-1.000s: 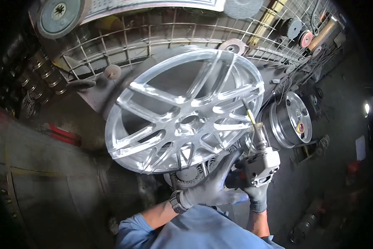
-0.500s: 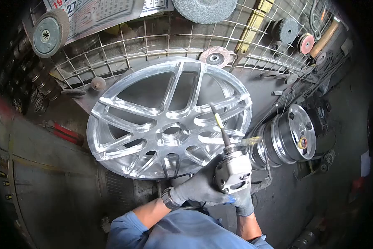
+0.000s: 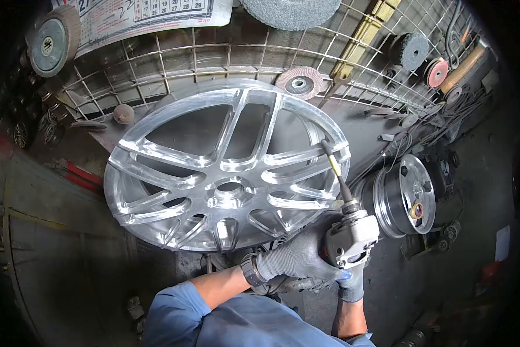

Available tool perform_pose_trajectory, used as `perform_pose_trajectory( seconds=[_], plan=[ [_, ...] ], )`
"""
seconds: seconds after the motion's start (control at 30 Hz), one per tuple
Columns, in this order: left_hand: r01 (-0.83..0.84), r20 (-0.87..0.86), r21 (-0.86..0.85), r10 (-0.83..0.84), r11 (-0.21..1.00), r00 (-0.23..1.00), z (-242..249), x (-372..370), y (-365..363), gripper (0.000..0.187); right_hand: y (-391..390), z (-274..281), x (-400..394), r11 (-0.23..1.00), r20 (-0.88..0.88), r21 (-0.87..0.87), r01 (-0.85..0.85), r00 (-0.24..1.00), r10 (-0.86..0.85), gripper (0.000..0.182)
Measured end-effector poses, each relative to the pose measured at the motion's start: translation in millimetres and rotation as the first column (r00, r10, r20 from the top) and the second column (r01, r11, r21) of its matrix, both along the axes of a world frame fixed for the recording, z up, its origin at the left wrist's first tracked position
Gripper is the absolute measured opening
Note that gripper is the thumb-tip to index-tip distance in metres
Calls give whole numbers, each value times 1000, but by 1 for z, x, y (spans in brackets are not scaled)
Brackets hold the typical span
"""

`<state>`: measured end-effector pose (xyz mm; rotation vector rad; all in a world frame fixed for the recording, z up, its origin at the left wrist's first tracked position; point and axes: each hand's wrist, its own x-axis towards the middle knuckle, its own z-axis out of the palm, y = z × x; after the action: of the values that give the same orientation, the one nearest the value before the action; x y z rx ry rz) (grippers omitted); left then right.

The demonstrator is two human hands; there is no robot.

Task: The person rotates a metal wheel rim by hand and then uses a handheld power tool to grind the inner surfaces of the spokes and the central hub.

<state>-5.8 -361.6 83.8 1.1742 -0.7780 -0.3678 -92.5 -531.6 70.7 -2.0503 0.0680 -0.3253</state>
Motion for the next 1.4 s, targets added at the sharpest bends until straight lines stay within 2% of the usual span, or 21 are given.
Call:
perform_pose_trajectory(
  seconds=[0.07, 0.1, 0.17, 0.2, 0.27, 0.3, 0.33, 0.4, 0.43, 0.53, 0.57, 0.6, 0.67, 0.77, 0.87, 1.03, 1.27, 1.4],
  plan=[
    [-5, 31, 29, 5, 1000, 999, 0, 2, -2, 95, -9, -8, 0, 976, -5, -220, 2, 1000, -3, 50],
    [2, -5, -2, -2, 1000, 1000, -1, 2, -3, 94, -8, -6, 0, 975, -7, -221, 4, 1000, -6, 50],
    [12, -43, -34, -13, 999, 999, -4, 1, -5, 93, -2, 1, 1, 999, 17, -41, -19, 1000, 19, 49],
    [16, -49, -25, -17, 1000, 999, -5, 1, -3, 93, 2, 4, 1, 999, 15, -41, -16, 1000, 17, 49],
    [21, -56, -16, -22, 1000, 998, -6, 0, 1, 92, 6, 6, 2, 982, 28, 152, -114, 993, 111, 48],
    [35, -100, -26, -38, 999, 994, -5, -2, 4, 101, 0, 1, 4, 979, 52, -128, -160, 984, 168, 49],
    [49, -144, -35, -53, 998, 988, -5, -4, 6, 109, 4, 4, 5, 979, 50, -127, -160, 985, 168, 49],
    [46, -191, -56, -56, 997, 980, -11, -9, 7, 109, 15, 14, 7, 975, -34, 169, -143, 988, 150, 48],
    [18, -175, -49, -26, 999, 984, -12, -10, 7, 109, 15, 14, 10, 983, -45, 97, -156, 986, 161, 47],
    [-8, -172, -43, 1, 999, 985, -16, -10, 3, 108, 17, 27, 13, 988, -86, 23, -152, 984, 153, 45],
    [-23, -141, -34, 18, 999, 990, -11, -8, 2, 106, 10, 19, 15, 965, 12, -168, -200, 979, 205, 46],
    [-38, -107, -28, 35, 999, 994, -6, -6, 0, 103, 8, 19, 11, 965, 12, -172, -199, 979, 204, 46],
    [-32, -117, -61, 25, 998, 993, 0, -5, -7, 101, 8, 21, 6, 992, -73, 122, -17, 997, 26, 47],
    [-18, -104, -73, 10, 997, 995, 4, -2, -18, 98, 1, 26, 7, 1000, -21, 13, -18, 1000, 19, 48],
    [2, -119, -44, -7, 999, 993, 6, -2, -22, 96, -4, 26, 9, 999, -1, -22, -29, 1000, 29, 48],
    [-67, -116, -19, 64, 998, 991, 2, -6, -19, 97, -9, 22, 7, 997, 1, -36, -70, 998, 70, 48],
    [-53, -66, -8, 52, 999, 996, 3, -3, -23, 99, -11, 24, 8, 997, 11, -23, -78, 997, 78, 49],
    [-36, -144, -47, 29, 998, 989, 2, -5, -19, 103, -11, 25, 10, 994, 33, -44, -105, 994, 106, 49]
  ],
)
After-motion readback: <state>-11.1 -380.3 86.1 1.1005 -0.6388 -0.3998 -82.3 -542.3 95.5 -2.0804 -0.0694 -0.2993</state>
